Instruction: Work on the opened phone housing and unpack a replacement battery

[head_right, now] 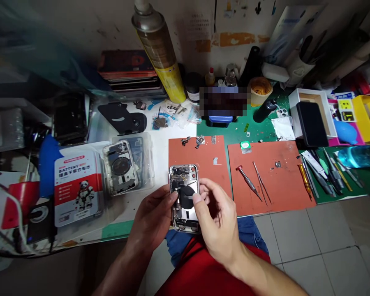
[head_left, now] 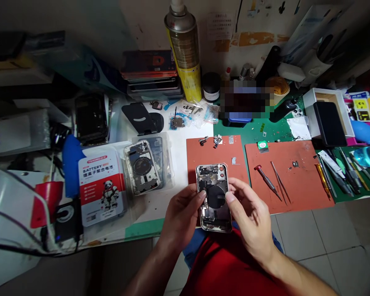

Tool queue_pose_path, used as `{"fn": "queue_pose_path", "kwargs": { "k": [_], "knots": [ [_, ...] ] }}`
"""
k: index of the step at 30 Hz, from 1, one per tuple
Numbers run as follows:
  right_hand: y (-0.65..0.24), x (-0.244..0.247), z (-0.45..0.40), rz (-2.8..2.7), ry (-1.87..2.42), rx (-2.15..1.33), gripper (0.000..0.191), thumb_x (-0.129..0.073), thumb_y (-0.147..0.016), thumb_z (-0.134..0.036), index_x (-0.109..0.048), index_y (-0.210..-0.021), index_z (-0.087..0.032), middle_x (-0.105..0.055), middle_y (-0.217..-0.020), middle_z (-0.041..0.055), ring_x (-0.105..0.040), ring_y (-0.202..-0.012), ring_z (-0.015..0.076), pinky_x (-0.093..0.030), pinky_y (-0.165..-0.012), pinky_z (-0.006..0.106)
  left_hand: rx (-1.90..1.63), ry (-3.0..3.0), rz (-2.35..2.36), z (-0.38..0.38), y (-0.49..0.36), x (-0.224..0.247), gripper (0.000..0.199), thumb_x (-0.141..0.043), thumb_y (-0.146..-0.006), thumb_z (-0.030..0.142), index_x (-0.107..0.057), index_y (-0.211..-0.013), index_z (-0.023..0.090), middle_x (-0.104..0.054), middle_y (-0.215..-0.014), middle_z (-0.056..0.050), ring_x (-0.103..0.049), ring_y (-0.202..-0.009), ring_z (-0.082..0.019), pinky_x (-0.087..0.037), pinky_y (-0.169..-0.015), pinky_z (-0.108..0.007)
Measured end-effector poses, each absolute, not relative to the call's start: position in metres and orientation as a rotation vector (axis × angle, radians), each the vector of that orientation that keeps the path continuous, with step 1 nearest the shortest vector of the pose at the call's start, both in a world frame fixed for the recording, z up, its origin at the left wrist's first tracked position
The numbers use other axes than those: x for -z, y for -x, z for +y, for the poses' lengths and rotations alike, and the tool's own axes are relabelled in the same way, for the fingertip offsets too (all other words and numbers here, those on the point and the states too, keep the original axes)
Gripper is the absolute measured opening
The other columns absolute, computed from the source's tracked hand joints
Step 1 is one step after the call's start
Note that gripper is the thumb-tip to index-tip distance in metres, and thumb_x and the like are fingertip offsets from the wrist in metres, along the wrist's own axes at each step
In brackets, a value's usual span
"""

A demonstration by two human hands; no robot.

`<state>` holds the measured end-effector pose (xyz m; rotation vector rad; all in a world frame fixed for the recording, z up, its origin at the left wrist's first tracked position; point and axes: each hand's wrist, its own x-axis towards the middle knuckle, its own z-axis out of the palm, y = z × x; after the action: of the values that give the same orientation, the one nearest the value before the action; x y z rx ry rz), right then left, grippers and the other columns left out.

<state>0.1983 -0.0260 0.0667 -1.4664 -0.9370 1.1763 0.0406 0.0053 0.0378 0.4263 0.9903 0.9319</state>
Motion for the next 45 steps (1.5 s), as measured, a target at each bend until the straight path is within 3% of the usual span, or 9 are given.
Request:
{"fn": "queue_pose_path", "kwargs": {
  "k": [5,13,20,37,45],
  "knots": [
    [-0.201,-0.07,-0.048,-1.076,1.442,-1.147,0.023,-0.064,-0.107,-0.029,-0.072,-0.128,-0.026,-0.071,-0.101,0.0049,-0.068,-0.087,0.0171,-0.058,-0.077,0.031,-0.917,-0.276,1.021,0.017,-0.035,-0.041,0.028,-0.098,-0.073,0.033,-0.084,-0.092,0.019,-0.083,-0.085,-0.005,-0.081,-0.079,-0.023,-0.067,-0.077,-0.033],
    [-0.196,-0.076,-0.049,-1.208,1.34,-1.097,0.025,-0.07,-0.101,-0.019,-0.074,-0.125,-0.028,-0.063,-0.085,-0.0003,-0.06,-0.074,0.0149,-0.055,-0.066,0.029,-0.833,-0.197,1.042,0.018,-0.034,-0.044,0.023,-0.098,-0.073,0.031,-0.082,-0.085,0.02,-0.082,-0.08,-0.003,-0.076,-0.065,-0.018,-0.061,-0.061,-0.026],
    [-0.191,-0.077,-0.051,-1.172,1.328,-1.095,0.031,-0.071,-0.101,-0.017,-0.072,-0.129,-0.029,-0.066,-0.089,0.0009,-0.062,-0.076,0.0153,-0.057,-0.068,0.031,-0.874,-0.106,1.021,0.019,-0.033,-0.045,0.027,-0.102,-0.067,0.025,-0.081,-0.084,0.019,-0.083,-0.082,-0.001,-0.075,-0.065,-0.014,-0.06,-0.061,-0.021],
    [-0.186,-0.082,-0.048,-1.181,1.325,-1.085,0.029,-0.072,-0.1,-0.018,-0.073,-0.128,-0.026,-0.067,-0.088,0.0011,-0.062,-0.073,0.0159,-0.058,-0.067,0.032,-0.815,-0.177,0.964,0.018,-0.031,-0.044,0.031,-0.1,-0.072,0.033,-0.077,-0.084,0.015,-0.076,-0.074,-0.001,-0.068,-0.06,-0.011,-0.056,-0.057,-0.02],
    [-0.183,-0.085,-0.048,-1.227,1.298,-1.07,0.034,-0.071,-0.1,-0.014,-0.071,-0.132,-0.026,-0.067,-0.09,0.0016,-0.063,-0.074,0.0152,-0.058,-0.067,0.031,-0.803,-0.149,0.948,0.017,-0.032,-0.047,0.043,-0.1,-0.071,0.035,-0.077,-0.102,0.015,-0.078,-0.084,-0.001,-0.068,-0.059,-0.013,-0.057,-0.054,-0.024]
  ]
}}
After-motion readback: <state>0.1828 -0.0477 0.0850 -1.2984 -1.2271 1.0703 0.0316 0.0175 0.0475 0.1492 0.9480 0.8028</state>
